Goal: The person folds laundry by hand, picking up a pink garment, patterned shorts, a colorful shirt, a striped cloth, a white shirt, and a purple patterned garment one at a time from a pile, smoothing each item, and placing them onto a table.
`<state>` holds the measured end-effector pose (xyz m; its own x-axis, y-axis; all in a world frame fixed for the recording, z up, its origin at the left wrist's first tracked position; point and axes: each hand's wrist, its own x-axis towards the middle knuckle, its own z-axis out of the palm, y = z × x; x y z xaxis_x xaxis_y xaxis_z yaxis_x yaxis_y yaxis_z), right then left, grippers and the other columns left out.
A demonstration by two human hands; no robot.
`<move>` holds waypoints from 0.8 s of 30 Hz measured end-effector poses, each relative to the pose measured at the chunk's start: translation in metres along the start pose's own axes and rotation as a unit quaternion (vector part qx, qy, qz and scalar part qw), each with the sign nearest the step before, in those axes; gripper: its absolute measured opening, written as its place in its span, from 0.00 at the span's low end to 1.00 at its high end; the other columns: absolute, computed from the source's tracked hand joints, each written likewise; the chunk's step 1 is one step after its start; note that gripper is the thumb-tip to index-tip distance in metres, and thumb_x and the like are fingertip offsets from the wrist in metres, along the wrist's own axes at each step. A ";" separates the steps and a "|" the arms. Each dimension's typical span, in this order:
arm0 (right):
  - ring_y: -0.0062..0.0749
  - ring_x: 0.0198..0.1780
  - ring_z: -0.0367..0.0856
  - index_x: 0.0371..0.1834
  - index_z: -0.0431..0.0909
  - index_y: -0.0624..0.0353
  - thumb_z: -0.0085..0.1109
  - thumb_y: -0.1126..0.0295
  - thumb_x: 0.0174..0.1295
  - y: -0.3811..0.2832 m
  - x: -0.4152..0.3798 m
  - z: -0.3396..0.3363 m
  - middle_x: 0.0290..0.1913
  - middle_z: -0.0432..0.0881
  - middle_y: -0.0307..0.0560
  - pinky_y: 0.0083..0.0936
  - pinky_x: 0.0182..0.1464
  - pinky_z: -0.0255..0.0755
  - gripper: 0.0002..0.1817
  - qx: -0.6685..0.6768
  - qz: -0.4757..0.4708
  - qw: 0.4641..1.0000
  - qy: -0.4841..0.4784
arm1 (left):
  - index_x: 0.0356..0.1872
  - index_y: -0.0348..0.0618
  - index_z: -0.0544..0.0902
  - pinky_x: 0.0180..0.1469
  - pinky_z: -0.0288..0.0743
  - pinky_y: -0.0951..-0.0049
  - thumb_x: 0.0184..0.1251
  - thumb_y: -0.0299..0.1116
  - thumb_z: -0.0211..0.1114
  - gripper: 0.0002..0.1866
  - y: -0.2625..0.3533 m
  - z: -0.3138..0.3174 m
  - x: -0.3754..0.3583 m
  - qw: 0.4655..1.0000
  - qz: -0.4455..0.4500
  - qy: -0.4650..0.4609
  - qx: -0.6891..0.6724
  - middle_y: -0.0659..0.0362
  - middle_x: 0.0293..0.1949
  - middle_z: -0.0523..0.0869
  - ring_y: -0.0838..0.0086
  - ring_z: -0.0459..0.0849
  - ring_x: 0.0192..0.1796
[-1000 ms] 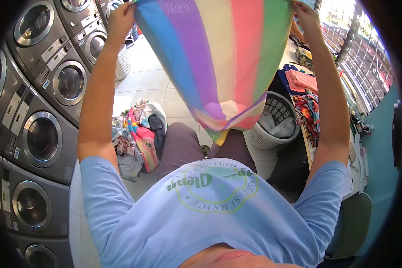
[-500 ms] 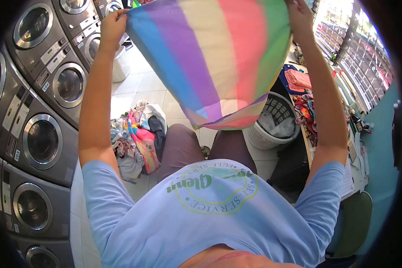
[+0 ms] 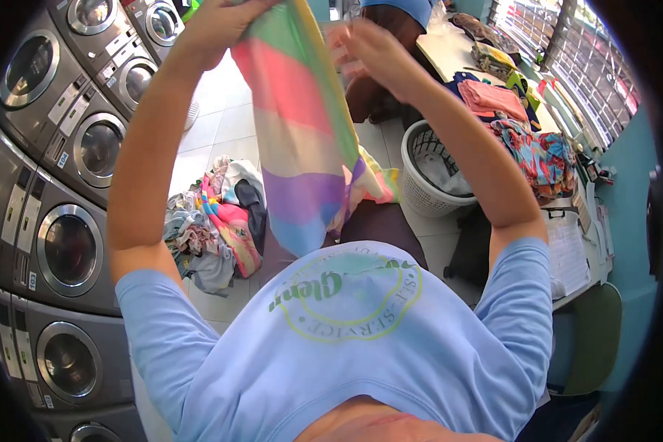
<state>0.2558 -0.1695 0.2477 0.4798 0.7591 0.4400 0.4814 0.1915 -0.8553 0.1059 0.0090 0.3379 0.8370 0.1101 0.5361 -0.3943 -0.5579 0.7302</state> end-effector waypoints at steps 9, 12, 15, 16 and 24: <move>0.31 0.37 0.81 0.45 0.81 0.64 0.57 0.52 0.62 0.338 -0.137 0.013 0.37 0.84 0.49 0.31 0.40 0.75 0.24 -0.091 0.420 0.903 0.019 | 0.43 0.38 0.82 0.46 0.75 0.80 0.69 0.30 0.59 0.09 0.021 -0.005 -0.015 0.998 0.045 -0.040 0.024 0.62 0.39 0.85 0.81 0.81 0.40; 0.32 0.40 0.82 0.45 0.81 0.66 0.60 0.52 0.61 0.417 -0.141 0.032 0.41 0.84 0.52 0.29 0.43 0.75 0.24 -0.093 0.428 0.899 0.007 | 0.49 0.38 0.81 0.47 0.75 0.79 0.67 0.37 0.63 0.15 -0.011 -0.042 -0.006 0.999 0.030 -0.012 0.039 0.61 0.42 0.85 0.80 0.81 0.43; 0.30 0.42 0.82 0.47 0.80 0.65 0.63 0.49 0.60 0.393 -0.136 0.044 0.45 0.83 0.50 0.28 0.45 0.75 0.27 -0.032 0.381 0.924 -0.008 | 0.51 0.38 0.81 0.46 0.74 0.80 0.67 0.38 0.65 0.17 -0.022 -0.077 -0.011 0.997 0.000 0.064 0.043 0.61 0.43 0.84 0.80 0.81 0.44; 0.28 0.40 0.81 0.48 0.79 0.64 0.62 0.51 0.62 0.384 -0.138 0.046 0.43 0.83 0.47 0.27 0.44 0.75 0.25 0.013 0.387 0.922 -0.011 | 0.50 0.38 0.82 0.46 0.75 0.80 0.67 0.38 0.64 0.16 -0.020 -0.083 -0.017 0.994 -0.009 0.094 0.049 0.61 0.43 0.85 0.80 0.81 0.44; 0.23 0.40 0.78 0.63 0.71 0.54 0.68 0.56 0.56 0.263 -0.136 0.029 0.42 0.79 0.40 0.24 0.44 0.74 0.32 0.165 0.380 0.865 -0.282 | 0.45 0.37 0.84 0.40 0.77 0.80 0.64 0.38 0.67 0.16 -0.024 -0.165 -0.071 0.966 -0.044 0.255 0.002 0.60 0.39 0.85 0.79 0.83 0.39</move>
<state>0.2957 -0.2039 -0.0451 0.0874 0.9087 -0.4082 -0.0958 -0.4002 -0.9114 -0.0065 0.1508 0.3523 0.5709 0.5477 0.6117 -0.3277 -0.5311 0.7814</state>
